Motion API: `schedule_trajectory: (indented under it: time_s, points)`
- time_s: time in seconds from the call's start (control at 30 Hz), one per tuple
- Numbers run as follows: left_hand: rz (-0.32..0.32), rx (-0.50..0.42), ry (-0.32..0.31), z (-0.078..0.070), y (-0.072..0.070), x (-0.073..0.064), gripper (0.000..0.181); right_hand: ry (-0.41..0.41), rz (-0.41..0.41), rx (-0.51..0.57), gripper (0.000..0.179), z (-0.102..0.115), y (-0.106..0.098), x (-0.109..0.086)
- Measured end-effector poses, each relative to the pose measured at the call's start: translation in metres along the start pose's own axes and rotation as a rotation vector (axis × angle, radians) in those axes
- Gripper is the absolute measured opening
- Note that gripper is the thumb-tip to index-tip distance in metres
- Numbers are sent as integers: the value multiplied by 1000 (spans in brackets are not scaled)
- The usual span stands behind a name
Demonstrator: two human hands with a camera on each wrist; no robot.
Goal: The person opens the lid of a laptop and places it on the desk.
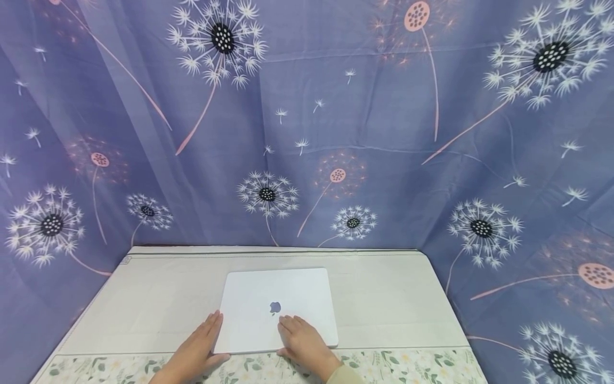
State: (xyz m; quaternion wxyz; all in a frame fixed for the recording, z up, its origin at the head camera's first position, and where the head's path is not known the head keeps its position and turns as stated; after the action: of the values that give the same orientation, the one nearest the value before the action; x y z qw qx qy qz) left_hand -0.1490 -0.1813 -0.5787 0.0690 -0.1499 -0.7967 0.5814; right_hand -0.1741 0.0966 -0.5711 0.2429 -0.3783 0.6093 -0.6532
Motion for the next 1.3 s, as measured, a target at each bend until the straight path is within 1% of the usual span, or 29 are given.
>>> schedule_trajectory:
  time_s: [0.23, 0.47, 0.6, 0.8, 0.87, 0.97, 1.07, 1.2, 1.3]
  points:
    - [2, -10, 2, -1, -2, -2, 100, 4, 36, -30, 56, 4, -3, 0]
    - [-11, -28, -14, 1, -2, -4, 100, -4, 20, -33, 50, 7, -7, 1]
    - [-10, -38, -22, 0, -2, -5, 100, -6, 29, -31, 49, 9, -9, 1]
    - [-61, -63, -37, 3, 0, -5, 105, -13, 13, -40, 45, 9, -11, 1]
    - [-81, -58, -43, 4, 0, -4, 108, -16, 5, -45, 44, 9, -11, 1]
    - [-104, -56, -59, 7, 1, -3, 113, -14, 2, -54, 43, 9, -12, 2]
    - [-123, -71, -88, 9, 0, -1, 118, -11, 1, -62, 41, 9, -13, 2]
    - [-134, -85, -132, 11, 0, 0, 124, -11, -7, -82, 40, 10, -15, 1]
    - [-138, -86, -149, 12, 0, 0, 126, -18, -34, -97, 39, 10, -18, 2]
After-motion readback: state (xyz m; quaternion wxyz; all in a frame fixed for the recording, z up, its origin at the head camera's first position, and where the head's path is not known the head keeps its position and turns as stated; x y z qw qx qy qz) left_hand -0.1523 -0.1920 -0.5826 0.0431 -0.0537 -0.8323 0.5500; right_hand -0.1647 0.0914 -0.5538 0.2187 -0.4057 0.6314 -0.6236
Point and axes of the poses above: each hand's wrist, its own x-axis towards the middle knuckle, its own y-axis out of the palm, z = x × y, the point moved 2 cm from there along x, towards the middle knuckle, and after that the axes turned 4 degrees about z, right-handed, at the moved point
